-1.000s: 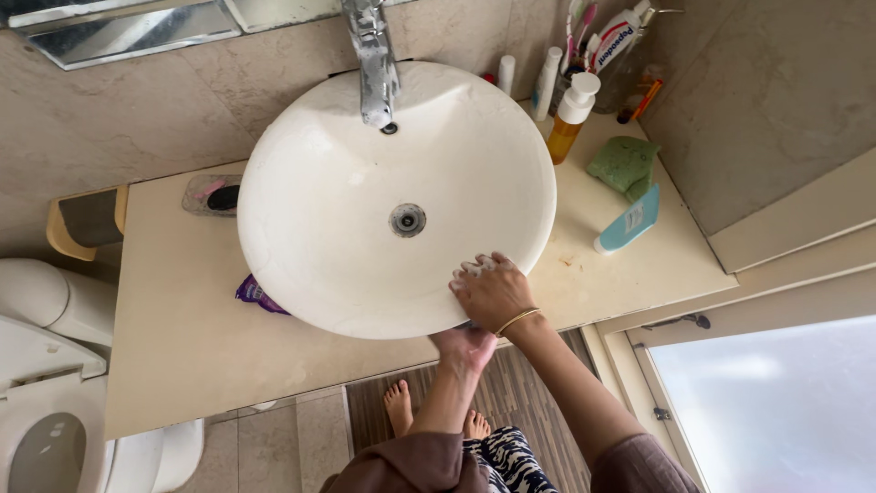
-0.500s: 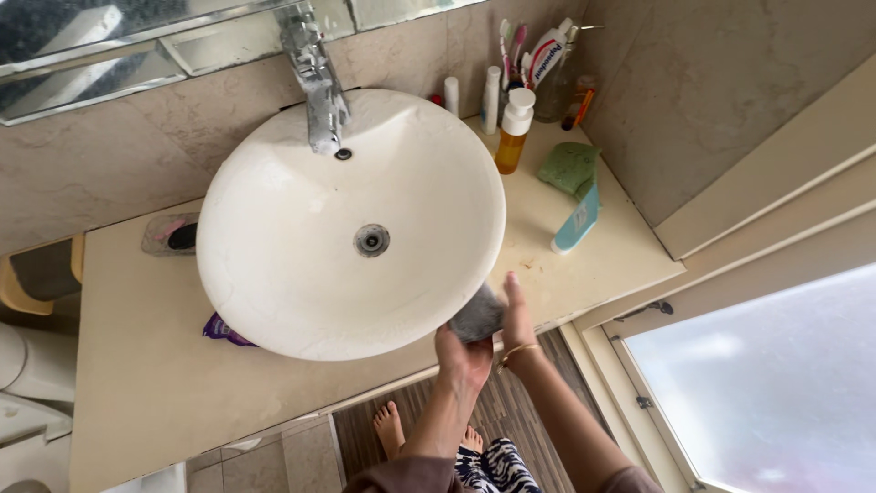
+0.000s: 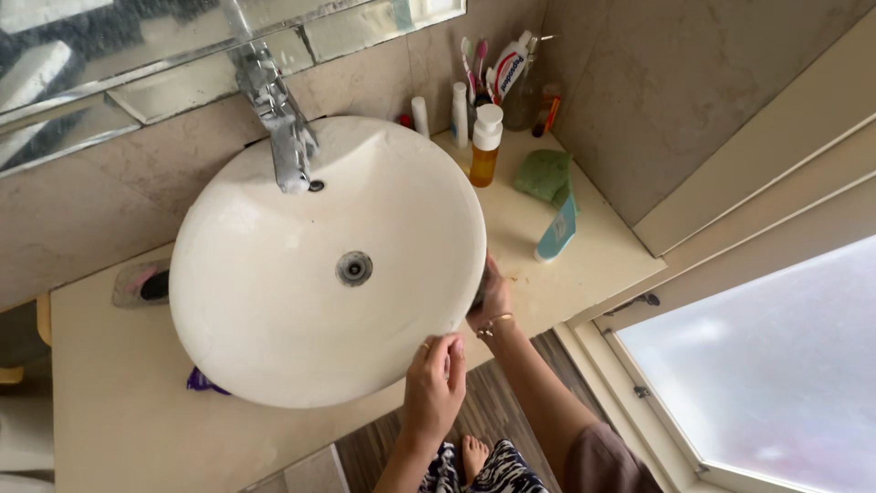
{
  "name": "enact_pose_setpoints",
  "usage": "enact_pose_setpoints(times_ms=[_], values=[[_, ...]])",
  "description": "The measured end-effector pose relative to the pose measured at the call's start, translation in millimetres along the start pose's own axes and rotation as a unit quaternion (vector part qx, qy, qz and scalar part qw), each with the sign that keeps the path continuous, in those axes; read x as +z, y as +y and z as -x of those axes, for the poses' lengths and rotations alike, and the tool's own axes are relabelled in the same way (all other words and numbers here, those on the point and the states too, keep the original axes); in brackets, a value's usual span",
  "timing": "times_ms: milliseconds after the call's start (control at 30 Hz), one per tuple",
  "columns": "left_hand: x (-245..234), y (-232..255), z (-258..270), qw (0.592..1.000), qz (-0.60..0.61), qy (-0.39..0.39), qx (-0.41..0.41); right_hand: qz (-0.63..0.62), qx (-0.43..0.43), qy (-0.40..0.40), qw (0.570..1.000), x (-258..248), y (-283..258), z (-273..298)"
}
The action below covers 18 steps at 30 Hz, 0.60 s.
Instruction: The person scrubs a white bathroom sink with a gray cloth, rinses the cloth under running water, and wipes the sink basin and faucet. The person also removes the drain stopper, rinses it, and places it back. The task is performed in a bathroom with a mirror and various toiletries visible.
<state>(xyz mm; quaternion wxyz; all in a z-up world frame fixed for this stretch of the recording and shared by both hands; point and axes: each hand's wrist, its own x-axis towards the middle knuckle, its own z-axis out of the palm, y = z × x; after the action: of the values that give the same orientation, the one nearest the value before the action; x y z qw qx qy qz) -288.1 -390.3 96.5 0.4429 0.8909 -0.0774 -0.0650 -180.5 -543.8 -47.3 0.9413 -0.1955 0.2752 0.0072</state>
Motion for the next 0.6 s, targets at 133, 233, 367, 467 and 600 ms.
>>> enact_pose_setpoints(times_ms=[133,233,367,467,600], values=[[-9.6,-0.3,-32.7,0.949,-0.155,0.145,0.233,0.018,0.033,-0.005,0.999,42.6,-0.4,51.5],[7.1,3.7,-48.4,0.941,-0.236,0.094,0.223,0.046,-0.063,-0.029,0.997,57.3,-16.0,74.8],[20.3,6.2,-62.4,0.939,-0.302,-0.008,0.164,0.081,-0.097,0.001,0.992,68.3,-43.6,29.4],[25.1,14.9,-75.6,0.933,-0.333,-0.035,0.133,0.084,-0.041,-0.123,0.988,66.3,-38.7,-6.7],[25.2,28.3,-87.3,0.918,-0.371,-0.001,0.141,0.177,-0.008,-0.115,0.977,60.9,-54.0,-18.6]])
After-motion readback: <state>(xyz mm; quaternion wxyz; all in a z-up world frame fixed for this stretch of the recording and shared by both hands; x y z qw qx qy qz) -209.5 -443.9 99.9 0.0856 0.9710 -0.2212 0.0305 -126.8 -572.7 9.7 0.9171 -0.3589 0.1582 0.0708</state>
